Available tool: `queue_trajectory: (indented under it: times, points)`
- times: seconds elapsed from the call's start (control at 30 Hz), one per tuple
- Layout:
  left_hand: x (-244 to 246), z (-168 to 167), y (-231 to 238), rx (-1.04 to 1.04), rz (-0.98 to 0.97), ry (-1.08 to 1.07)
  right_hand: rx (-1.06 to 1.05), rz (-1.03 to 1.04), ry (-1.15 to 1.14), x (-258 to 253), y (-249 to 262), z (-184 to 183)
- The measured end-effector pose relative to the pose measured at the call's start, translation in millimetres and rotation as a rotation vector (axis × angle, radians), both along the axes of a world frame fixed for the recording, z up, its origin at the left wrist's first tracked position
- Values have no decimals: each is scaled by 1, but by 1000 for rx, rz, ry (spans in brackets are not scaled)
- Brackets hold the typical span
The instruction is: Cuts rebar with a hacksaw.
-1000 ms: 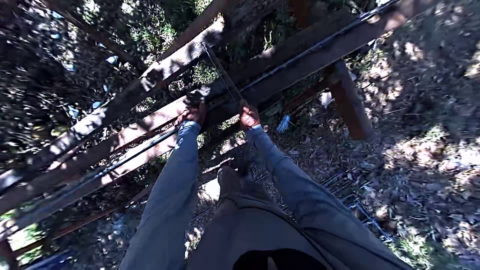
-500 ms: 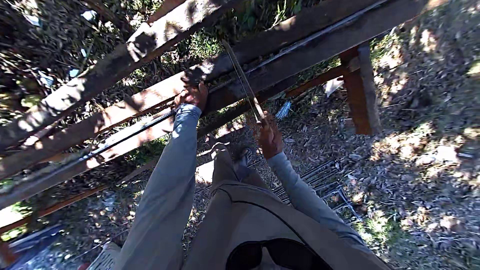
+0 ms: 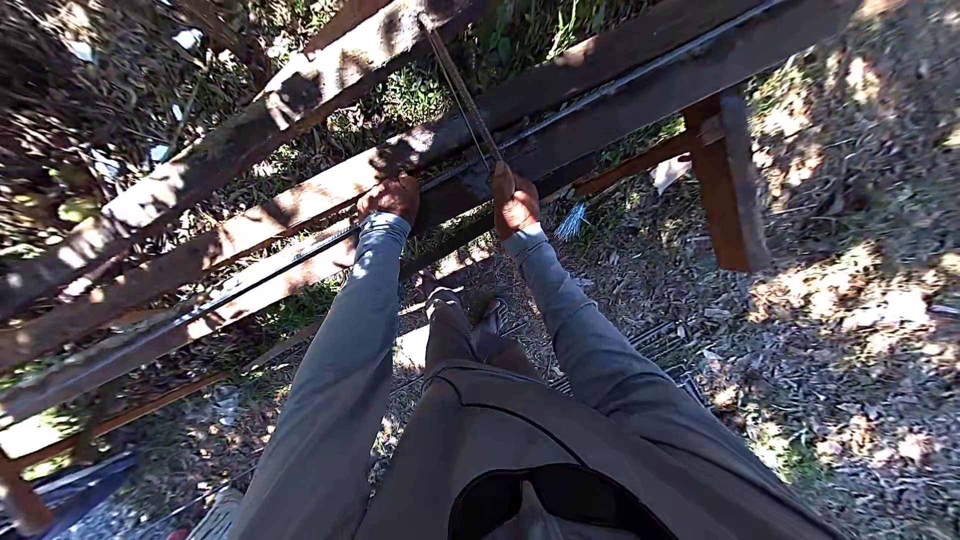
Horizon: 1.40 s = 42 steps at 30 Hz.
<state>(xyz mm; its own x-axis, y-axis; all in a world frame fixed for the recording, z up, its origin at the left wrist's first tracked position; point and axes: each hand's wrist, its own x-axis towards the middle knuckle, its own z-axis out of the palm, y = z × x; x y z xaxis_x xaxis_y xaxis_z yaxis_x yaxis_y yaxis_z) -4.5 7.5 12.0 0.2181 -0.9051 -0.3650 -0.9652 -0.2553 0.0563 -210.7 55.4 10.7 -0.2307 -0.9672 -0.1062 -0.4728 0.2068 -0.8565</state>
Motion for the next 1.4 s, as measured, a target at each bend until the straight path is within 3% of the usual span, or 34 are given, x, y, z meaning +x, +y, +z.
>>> queue_trajectory:
  times: [0.1, 0.17, 0.27, 0.33, 0.4, 0.5, 0.63, 0.73, 0.83, 0.93, 1.03, 1.17, 1.23, 1.3, 1.4]
  points:
    - [0, 7, 0, 40, 4, 6, -24, -34, 49, -7, 37, -3]
    - [-2, 8, -2, 36, 5, 8, 93, 16, 72, -27, 84, -6]
    - [-2, 5, -1, 13, 5, 7, 132, 56, 11, -60, 164, -17]
    - [-2, 2, -1, -7, 9, 11, 123, 24, -28, -68, 187, -12]
    - [-2, 1, 1, -7, 16, 15, 122, 26, 30, -62, 171, 0]
    - [-2, 5, -2, 23, 3, 13, 124, 30, 139, -33, 88, 7]
    - [-3, 9, -1, 44, 15, 12, 30, -93, -16, 3, 11, -5]
    - [-8, 13, 2, 69, 33, 15, 9, -40, 46, -9, 40, 0]
    - [-7, 14, 0, 57, 15, 7, 125, 74, 62, -40, 116, -11]
    - [-7, 17, 0, 65, 7, 25, 96, 40, -9, -67, 179, -19]
    - [-4, 9, 0, 40, 3, 14, 124, 43, 82, -57, 154, 3]
    - [-3, 4, -1, 27, 11, -2, 106, -32, 7, -13, 29, 0]
    - [-3, 5, 0, 24, 17, -7, 85, -65, -58, -1, -1, -3]
    - [-5, 4, 1, 31, 17, -1, 60, -55, -2, -6, 13, -2]
    - [-4, 9, -3, 40, 21, -3, 36, 70, 78, -35, 87, -15]
